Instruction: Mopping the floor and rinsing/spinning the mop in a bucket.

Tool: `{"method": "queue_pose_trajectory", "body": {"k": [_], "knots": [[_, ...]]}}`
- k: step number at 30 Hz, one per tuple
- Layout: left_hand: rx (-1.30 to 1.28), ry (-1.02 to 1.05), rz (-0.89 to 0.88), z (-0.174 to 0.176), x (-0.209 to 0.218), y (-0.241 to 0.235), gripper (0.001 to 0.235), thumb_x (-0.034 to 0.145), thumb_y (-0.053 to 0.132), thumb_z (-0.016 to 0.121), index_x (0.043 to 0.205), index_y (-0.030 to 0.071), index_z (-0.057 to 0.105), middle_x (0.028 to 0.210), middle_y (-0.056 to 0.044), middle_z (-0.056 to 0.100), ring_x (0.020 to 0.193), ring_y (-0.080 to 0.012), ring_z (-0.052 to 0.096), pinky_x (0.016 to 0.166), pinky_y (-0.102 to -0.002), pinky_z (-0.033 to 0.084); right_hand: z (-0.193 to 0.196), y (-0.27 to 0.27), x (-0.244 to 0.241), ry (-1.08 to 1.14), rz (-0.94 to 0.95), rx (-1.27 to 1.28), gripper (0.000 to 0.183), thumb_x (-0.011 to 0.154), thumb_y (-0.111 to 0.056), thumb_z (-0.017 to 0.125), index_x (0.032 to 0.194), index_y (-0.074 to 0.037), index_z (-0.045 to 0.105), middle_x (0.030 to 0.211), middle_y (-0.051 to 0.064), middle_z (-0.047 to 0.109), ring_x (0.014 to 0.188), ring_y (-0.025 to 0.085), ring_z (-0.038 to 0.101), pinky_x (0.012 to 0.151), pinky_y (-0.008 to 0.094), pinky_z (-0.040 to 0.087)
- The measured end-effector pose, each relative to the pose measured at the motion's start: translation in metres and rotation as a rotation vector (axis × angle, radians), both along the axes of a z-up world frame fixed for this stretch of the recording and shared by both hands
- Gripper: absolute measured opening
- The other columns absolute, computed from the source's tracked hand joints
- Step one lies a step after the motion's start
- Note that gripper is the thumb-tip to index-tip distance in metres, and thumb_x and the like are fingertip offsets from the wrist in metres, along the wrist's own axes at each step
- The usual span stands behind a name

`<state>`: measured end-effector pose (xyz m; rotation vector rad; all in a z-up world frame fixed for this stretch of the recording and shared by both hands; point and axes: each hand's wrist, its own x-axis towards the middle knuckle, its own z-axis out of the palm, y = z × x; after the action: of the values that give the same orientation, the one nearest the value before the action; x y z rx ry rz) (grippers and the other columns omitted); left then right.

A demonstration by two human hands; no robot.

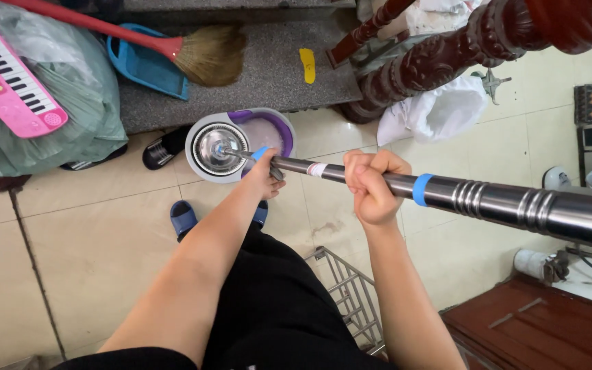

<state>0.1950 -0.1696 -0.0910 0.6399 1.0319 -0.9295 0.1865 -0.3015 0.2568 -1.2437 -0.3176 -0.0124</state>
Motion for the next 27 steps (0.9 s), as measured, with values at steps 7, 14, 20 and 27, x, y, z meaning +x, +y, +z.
{"method": "queue_pose_trajectory", "body": {"k": [7, 14, 20, 27], "knots": [[0.092, 0.154, 0.070, -0.007, 0.012, -0.018, 0.034, 0.075, 0.052, 0.073, 0.069, 0.021, 0.058, 0.069, 0.005, 0.061, 0.067, -0.0139, 0.064, 0.083, -0.040, 0.046, 0.004, -0.015, -0.006, -0.024, 0.030, -0.037, 0.030, 0.088, 0.006, 0.050, 0.070, -0.010, 0.032, 0.055, 0.002, 0.037, 0.049, 0.014, 0.033, 0.060, 0.037, 0.030], [-0.060, 0.229, 0.339, 0.063, -0.005, -0.076, 0.038, 0.075, 0.044, 0.083, 0.063, 0.021, 0.055, 0.057, 0.004, 0.057, 0.049, -0.0111, 0.056, 0.044, -0.024, 0.038, 0.081, -0.124, 0.024, -0.078, 0.445, -0.037, 0.035, 0.088, -0.010, 0.064, 0.072, -0.021, 0.035, 0.059, -0.003, 0.039, 0.056, 0.015, 0.034, 0.082, 0.040, 0.031], [-0.345, 0.081, 0.598, 0.154, -0.025, -0.060, 0.031, 0.077, 0.034, 0.078, 0.065, 0.019, 0.053, 0.059, 0.005, 0.053, 0.053, -0.0107, 0.055, 0.047, -0.026, 0.035, 0.110, -0.128, 0.113, -0.354, 0.837, 0.311, 0.015, 0.083, -0.028, 0.067, 0.082, -0.015, 0.059, 0.051, 0.000, 0.057, 0.040, 0.014, 0.047, 0.064, 0.037, 0.031], [-0.145, 0.165, 1.304, 0.081, -0.095, 0.043, 0.031, 0.082, 0.035, 0.077, 0.091, 0.012, 0.058, 0.087, -0.003, 0.058, 0.072, -0.0164, 0.055, 0.064, -0.029, 0.046, 0.118, 0.011, 0.110, -0.358, 1.228, 0.247, 0.017, 0.079, -0.014, 0.069, 0.093, -0.017, 0.058, 0.062, -0.001, 0.059, 0.054, 0.016, 0.059, 0.079, 0.037, 0.036]]}}
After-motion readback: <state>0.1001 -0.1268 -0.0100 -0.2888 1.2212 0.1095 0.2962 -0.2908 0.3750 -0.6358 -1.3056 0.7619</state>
